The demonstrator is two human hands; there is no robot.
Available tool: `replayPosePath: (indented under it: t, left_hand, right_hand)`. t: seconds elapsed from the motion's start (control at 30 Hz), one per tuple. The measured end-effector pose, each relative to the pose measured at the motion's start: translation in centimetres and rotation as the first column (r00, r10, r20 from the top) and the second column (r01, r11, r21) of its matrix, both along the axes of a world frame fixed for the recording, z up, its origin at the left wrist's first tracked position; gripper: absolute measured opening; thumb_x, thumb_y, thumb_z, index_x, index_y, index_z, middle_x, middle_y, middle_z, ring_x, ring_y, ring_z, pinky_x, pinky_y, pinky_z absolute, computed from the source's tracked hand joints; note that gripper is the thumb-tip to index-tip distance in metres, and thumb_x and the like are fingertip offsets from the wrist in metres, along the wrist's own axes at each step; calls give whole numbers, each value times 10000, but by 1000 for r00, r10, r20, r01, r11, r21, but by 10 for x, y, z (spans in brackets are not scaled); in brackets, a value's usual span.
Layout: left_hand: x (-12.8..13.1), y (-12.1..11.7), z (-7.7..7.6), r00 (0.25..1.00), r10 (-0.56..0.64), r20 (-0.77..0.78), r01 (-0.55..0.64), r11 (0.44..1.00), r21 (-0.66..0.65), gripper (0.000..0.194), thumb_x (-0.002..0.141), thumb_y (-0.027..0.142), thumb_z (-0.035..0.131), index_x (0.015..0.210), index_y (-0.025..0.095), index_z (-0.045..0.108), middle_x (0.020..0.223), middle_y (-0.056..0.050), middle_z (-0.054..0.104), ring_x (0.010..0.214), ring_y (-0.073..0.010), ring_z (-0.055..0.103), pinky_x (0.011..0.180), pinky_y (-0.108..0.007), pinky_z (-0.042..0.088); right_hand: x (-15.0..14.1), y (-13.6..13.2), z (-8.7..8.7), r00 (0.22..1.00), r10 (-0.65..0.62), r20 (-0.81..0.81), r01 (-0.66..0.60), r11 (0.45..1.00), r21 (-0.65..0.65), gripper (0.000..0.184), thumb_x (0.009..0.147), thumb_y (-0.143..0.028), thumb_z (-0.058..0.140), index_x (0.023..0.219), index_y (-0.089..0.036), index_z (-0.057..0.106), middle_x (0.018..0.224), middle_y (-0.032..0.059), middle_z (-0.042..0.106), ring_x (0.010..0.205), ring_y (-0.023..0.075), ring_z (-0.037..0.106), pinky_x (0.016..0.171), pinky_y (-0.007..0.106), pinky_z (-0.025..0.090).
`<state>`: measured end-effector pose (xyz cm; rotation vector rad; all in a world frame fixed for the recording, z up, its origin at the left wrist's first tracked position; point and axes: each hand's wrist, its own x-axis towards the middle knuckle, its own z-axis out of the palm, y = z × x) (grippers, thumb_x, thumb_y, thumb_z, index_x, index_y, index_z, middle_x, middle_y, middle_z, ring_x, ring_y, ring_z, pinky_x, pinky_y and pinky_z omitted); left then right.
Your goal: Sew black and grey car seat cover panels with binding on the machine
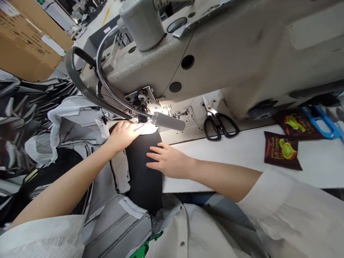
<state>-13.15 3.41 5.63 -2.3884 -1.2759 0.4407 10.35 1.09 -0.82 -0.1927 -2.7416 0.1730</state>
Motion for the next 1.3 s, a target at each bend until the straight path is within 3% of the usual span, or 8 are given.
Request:
replayPosePath:
  t: [0.1, 0.17, 0.4, 0.63, 0.8, 0.9, 1.03, 1.3]
  left_hand:
    - [3, 1, 3, 999, -34, 0, 34, 998, -58, 461, 893, 123, 416, 1331, 257, 470, 1115, -101, 619, 989, -252, 542, 844, -385, 428]
    - [7, 0, 5, 1000, -25, 19, 26, 995, -92, 476, 883, 122, 435, 1331, 278, 472, 1203, -83, 593, 1022, -254, 541, 854, -390, 437]
    - [34, -5, 14, 999, 32, 30, -27, 986, -162, 483, 888, 117, 429, 1343, 276, 455, 1342, -57, 509, 1121, -256, 528, 897, -384, 463]
    - [60, -6, 18, 993, 117, 33, -109, 976, -189, 371, 893, 89, 418, 1231, 172, 548, 1288, -101, 545, 1092, -251, 552, 878, -357, 480]
    - [70, -6, 12, 977, 200, 67, -183, 961, -208, 302, 897, 77, 394, 1133, 94, 581, 1172, -168, 590, 1093, -273, 551, 861, -369, 478]
    - [69, -7, 9, 977, 182, 115, -157, 967, -199, 296, 889, 72, 401, 1128, 92, 575, 1147, -166, 593, 1127, -262, 528, 900, -370, 461]
    - [66, -9, 8, 977, 175, 119, -151, 970, -188, 349, 879, 33, 375, 1164, 97, 564, 1186, -168, 575, 1167, -264, 502, 938, -391, 445]
    - [78, -7, 5, 959, 256, 119, -220, 942, -254, 452, 783, -41, 401, 1185, 94, 558, 1171, -146, 582, 1119, -227, 536, 956, -343, 446]
  right_hand:
    - [0, 0, 0, 999, 20, 48, -18, 998, -52, 460, 804, -253, 594, 1260, -215, 541, 1353, 104, 487, 1271, 309, 394, 1049, 538, 264]
    - [-3, 1, 2, 999, -5, 52, 6, 1000, -20, 420, 818, -213, 570, 1237, -187, 564, 1316, 124, 518, 1248, 329, 421, 1029, 559, 288]
    - [5, 6, 5, 999, 36, 38, -39, 998, 58, 347, 857, -139, 486, 1183, -157, 603, 1244, 117, 575, 1194, 310, 484, 996, 485, 382]
    - [2, 8, -4, 1000, -9, -4, 9, 998, 60, 338, 868, -123, 461, 1168, -160, 613, 1242, 127, 572, 1194, 299, 486, 1009, 483, 374]
    - [1, 15, -6, 996, -83, 14, 83, 996, -27, 417, 812, -127, 524, 1225, -143, 581, 1304, 175, 515, 1251, 338, 424, 1034, 529, 319]
    - [6, 18, 0, 997, 68, 38, -64, 994, -88, 509, 764, -165, 585, 1271, -155, 544, 1356, 184, 462, 1288, 332, 380, 1072, 542, 255]
    - [0, 9, 5, 953, 300, 45, -292, 947, -137, 491, 763, -169, 588, 1252, -201, 560, 1327, 113, 509, 1274, 281, 410, 1075, 465, 294]
    - [-41, -16, -7, 993, 114, -27, -117, 985, -126, 332, 884, -185, 480, 1185, -197, 617, 1297, 121, 536, 1226, 268, 453, 1076, 463, 253]
